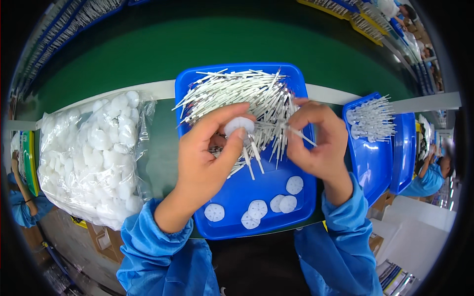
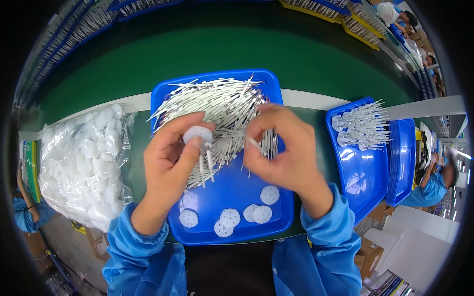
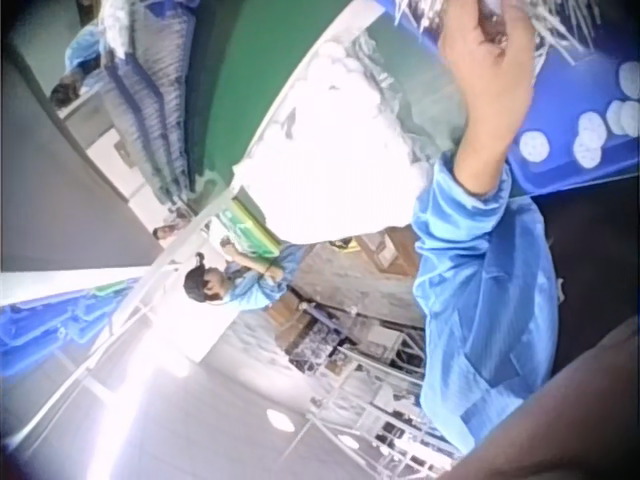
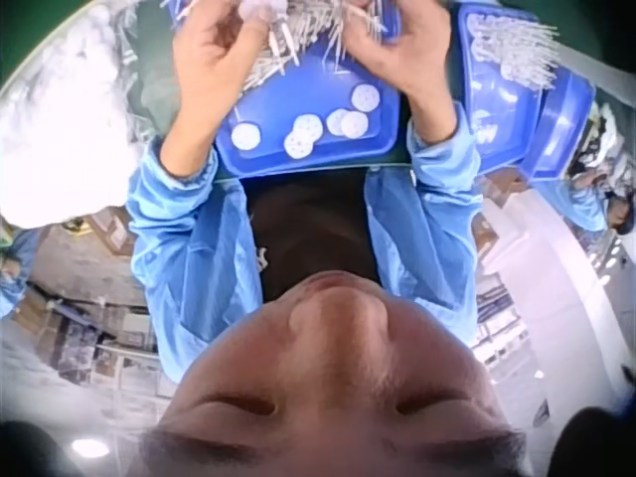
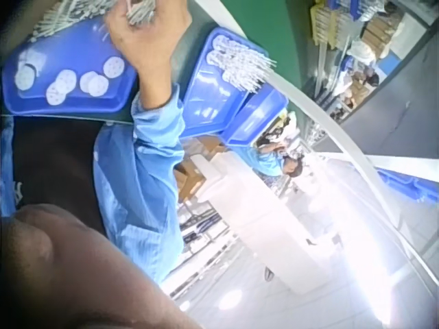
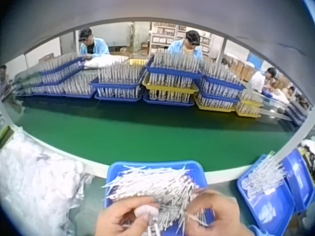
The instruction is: The person inserts white plastic sticks into the holes of small white circular discs. They pick up a disc, insert a stick, and place the assembled unit into a blue tray. The process is repeated continuously throughout the clip.
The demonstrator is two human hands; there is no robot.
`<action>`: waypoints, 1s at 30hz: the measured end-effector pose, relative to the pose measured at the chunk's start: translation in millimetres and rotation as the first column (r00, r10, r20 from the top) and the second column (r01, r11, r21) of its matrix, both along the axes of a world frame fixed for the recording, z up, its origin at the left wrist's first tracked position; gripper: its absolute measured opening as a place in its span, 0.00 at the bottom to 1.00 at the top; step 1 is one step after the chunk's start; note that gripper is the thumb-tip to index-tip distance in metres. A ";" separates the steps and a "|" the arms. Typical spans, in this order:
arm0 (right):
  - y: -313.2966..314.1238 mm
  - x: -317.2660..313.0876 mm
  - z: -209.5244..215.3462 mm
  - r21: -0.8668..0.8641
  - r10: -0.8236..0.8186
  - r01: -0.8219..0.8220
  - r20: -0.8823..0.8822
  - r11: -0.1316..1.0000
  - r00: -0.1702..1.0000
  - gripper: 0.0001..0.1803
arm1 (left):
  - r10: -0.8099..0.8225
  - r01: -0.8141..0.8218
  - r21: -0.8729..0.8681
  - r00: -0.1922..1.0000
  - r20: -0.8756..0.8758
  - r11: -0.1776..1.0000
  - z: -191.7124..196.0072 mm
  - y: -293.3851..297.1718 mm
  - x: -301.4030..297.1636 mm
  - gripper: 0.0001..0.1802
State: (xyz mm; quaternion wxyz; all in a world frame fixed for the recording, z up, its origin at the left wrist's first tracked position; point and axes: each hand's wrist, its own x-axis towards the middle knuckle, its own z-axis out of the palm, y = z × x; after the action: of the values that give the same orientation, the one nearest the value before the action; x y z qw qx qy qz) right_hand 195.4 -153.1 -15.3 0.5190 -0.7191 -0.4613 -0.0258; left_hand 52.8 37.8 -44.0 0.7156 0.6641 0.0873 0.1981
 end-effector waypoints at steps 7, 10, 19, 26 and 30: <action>6.3 -22.2 -14.8 -0.065 0.047 -0.057 -0.141 0.996 0.989 0.12 | -0.110 0.110 -0.003 0.993 -0.041 0.994 4.2 2.8 -5.5 0.19; 6.4 -25.7 -17.8 -0.067 -0.031 0.026 -0.088 0.997 0.996 0.13 | -0.040 0.040 -0.034 0.999 0.002 0.999 1.0 -0.5 -2.4 0.18; 1.9 -31.8 -14.4 -0.113 -0.082 0.063 -0.171 0.992 0.982 0.10 | -0.014 0.016 0.080 1.000 -0.016 0.997 1.2 0.3 -1.5 0.19; 1.5 -34.3 -12.9 -0.163 -0.097 0.051 -0.291 0.985 0.952 0.09 | -0.044 0.057 0.161 0.996 -0.082 0.985 5.3 2.9 -3.5 0.18; 5.9 -37.1 -12.1 -0.181 -0.128 0.080 -0.274 0.980 0.953 0.10 | 0.076 -0.061 0.449 0.997 -0.015 0.891 9.8 -3.2 -1.7 0.22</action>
State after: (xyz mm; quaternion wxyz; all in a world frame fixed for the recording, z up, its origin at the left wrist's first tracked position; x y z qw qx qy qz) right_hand 158.3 -147.3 -27.4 0.5155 -0.7798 -0.3438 0.0893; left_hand 51.1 34.5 -34.2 0.5345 0.8106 0.0741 0.2274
